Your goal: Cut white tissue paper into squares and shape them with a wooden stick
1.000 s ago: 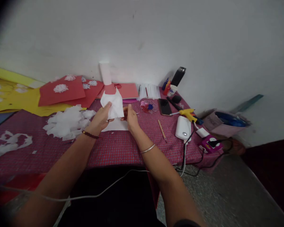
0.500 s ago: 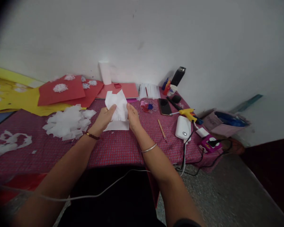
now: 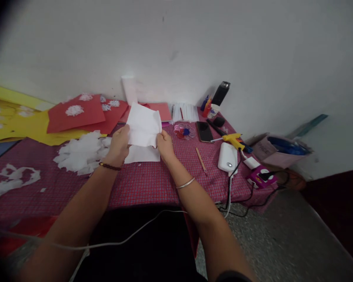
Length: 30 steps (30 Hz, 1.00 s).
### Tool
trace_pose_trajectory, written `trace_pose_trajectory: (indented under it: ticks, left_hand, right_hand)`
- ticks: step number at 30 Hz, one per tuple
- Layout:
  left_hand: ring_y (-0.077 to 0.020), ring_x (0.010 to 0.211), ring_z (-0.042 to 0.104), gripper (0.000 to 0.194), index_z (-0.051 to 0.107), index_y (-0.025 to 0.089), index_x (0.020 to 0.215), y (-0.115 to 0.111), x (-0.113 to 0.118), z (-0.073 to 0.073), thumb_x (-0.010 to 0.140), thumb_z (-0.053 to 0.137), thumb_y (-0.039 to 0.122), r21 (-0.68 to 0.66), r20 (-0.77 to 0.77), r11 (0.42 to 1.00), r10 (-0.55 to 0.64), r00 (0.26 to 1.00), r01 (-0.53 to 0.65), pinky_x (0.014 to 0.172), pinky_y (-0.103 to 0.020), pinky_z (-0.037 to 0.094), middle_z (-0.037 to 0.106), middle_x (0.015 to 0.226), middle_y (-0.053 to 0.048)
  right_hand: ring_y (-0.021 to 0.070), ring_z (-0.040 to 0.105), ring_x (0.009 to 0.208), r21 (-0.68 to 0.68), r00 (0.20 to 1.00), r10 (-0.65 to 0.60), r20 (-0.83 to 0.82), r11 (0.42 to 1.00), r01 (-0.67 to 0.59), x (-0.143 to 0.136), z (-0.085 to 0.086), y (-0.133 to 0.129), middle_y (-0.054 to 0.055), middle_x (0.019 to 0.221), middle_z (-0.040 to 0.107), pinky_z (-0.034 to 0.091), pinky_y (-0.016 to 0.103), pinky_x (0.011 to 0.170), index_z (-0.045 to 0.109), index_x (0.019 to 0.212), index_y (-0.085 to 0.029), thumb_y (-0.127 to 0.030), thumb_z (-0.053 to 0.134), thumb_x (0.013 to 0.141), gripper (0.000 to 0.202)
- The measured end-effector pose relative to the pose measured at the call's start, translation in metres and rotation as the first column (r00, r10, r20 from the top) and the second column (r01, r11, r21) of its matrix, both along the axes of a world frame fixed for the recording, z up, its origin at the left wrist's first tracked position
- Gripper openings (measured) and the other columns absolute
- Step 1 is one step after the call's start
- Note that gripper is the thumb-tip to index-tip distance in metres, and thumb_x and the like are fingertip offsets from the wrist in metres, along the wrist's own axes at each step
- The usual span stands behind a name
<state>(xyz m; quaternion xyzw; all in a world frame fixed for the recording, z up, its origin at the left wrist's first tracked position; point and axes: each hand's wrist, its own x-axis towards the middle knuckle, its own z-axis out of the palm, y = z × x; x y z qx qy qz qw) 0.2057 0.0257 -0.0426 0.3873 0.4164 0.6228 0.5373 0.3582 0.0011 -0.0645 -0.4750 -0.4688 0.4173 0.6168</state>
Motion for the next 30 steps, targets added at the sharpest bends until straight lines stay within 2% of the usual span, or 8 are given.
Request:
trace_pose_trajectory:
  ticks: [6,10,14,17,22,24,27,30]
  left_hand:
    - [-0.0247,0.087,0.069,0.059,0.066,0.016,0.088,-0.002,0.003,0.002,0.079,0.052,0.073,0.028,0.203,0.986,-0.165,0.965,0.163,0.065,-0.031,0.055,0.072,0.087,-0.012]
    - [-0.0236,0.091,0.069,0.042,0.068,0.016,0.096,-0.009,0.007,0.007,0.066,0.081,0.043,0.104,0.255,0.968,-0.249,0.934,0.230,0.074,-0.033,0.057,0.074,0.100,-0.010]
    - [-0.0211,0.081,0.070,0.042,0.069,0.013,0.094,-0.015,0.009,0.002,0.056,0.086,0.023,0.079,0.175,0.961,-0.273,0.946,0.263,0.072,-0.033,0.058,0.075,0.098,-0.010]
    - [-0.0169,0.070,0.067,0.035,0.069,0.011,0.084,-0.013,0.009,-0.002,0.057,0.085,0.025,0.022,0.141,0.976,-0.219,0.965,0.218,0.065,-0.029,0.056,0.075,0.086,-0.009]
    - [-0.0138,0.074,0.068,0.026,0.066,0.017,0.086,-0.006,0.003,0.009,0.066,0.078,0.029,0.077,0.273,0.997,-0.030,0.962,0.009,0.072,-0.028,0.055,0.074,0.086,-0.004]
    - [-0.0151,0.078,0.069,0.024,0.064,0.017,0.084,-0.007,-0.005,0.018,0.067,0.077,0.029,0.110,0.261,0.993,0.003,0.965,-0.033,0.075,-0.028,0.056,0.074,0.085,-0.004]
    - [-0.0163,0.070,0.069,0.027,0.066,0.016,0.081,-0.013,-0.017,0.029,0.064,0.078,0.032,0.072,0.120,0.992,-0.112,0.987,0.104,0.067,-0.027,0.055,0.073,0.075,-0.003]
    - [-0.0132,0.055,0.064,0.029,0.069,0.015,0.079,-0.023,-0.024,0.031,0.058,0.081,0.031,-0.067,-0.021,0.930,-0.364,0.931,0.362,0.054,-0.023,0.050,0.071,0.067,-0.001]
  right_hand:
    - [0.0098,0.040,0.046,0.005,0.986,-0.036,-0.160,0.999,0.037,-0.003,0.010,-0.006,-0.006,0.059,0.045,0.035,0.020,0.039,0.052,0.083,-0.021,-0.021,0.045,0.080,0.008]
    - [0.0098,0.040,0.047,0.024,0.978,-0.080,-0.194,0.996,0.087,-0.002,0.010,-0.005,-0.006,0.062,0.046,0.035,0.020,0.040,0.053,0.088,-0.021,-0.023,0.046,0.080,0.011]
    - [0.0105,0.044,0.054,0.054,0.978,-0.113,-0.174,0.991,0.124,0.001,0.009,-0.004,-0.004,0.069,0.052,0.037,0.020,0.044,0.053,0.090,-0.021,-0.027,0.047,0.080,0.013]
    - [0.0116,0.049,0.060,0.071,0.978,-0.083,-0.190,0.993,0.098,0.001,0.011,-0.006,-0.002,0.077,0.059,0.041,0.021,0.050,0.055,0.097,-0.021,-0.028,0.048,0.080,0.019]
    - [0.0105,0.051,0.055,-0.025,0.986,0.143,-0.081,0.989,-0.145,0.002,0.014,-0.010,-0.002,0.076,0.062,0.044,0.024,0.054,0.056,0.094,-0.020,-0.026,0.056,0.076,0.019]
    - [0.0111,0.055,0.061,-0.015,0.994,0.090,-0.062,0.996,-0.091,0.007,0.016,-0.008,-0.001,0.082,0.063,0.046,0.025,0.060,0.055,0.098,-0.021,-0.028,0.060,0.076,0.024]
    - [0.0156,0.061,0.090,0.171,0.988,-0.102,-0.118,0.978,0.121,0.024,0.027,-0.007,0.004,0.104,0.063,0.049,0.030,0.079,0.053,0.110,-0.023,-0.034,0.065,0.077,0.037]
    - [0.0202,0.056,0.116,0.350,0.997,-0.034,-0.070,0.935,0.057,0.043,0.044,-0.018,0.009,0.124,0.059,0.043,0.037,0.100,0.053,0.119,-0.025,-0.042,0.067,0.080,0.044]
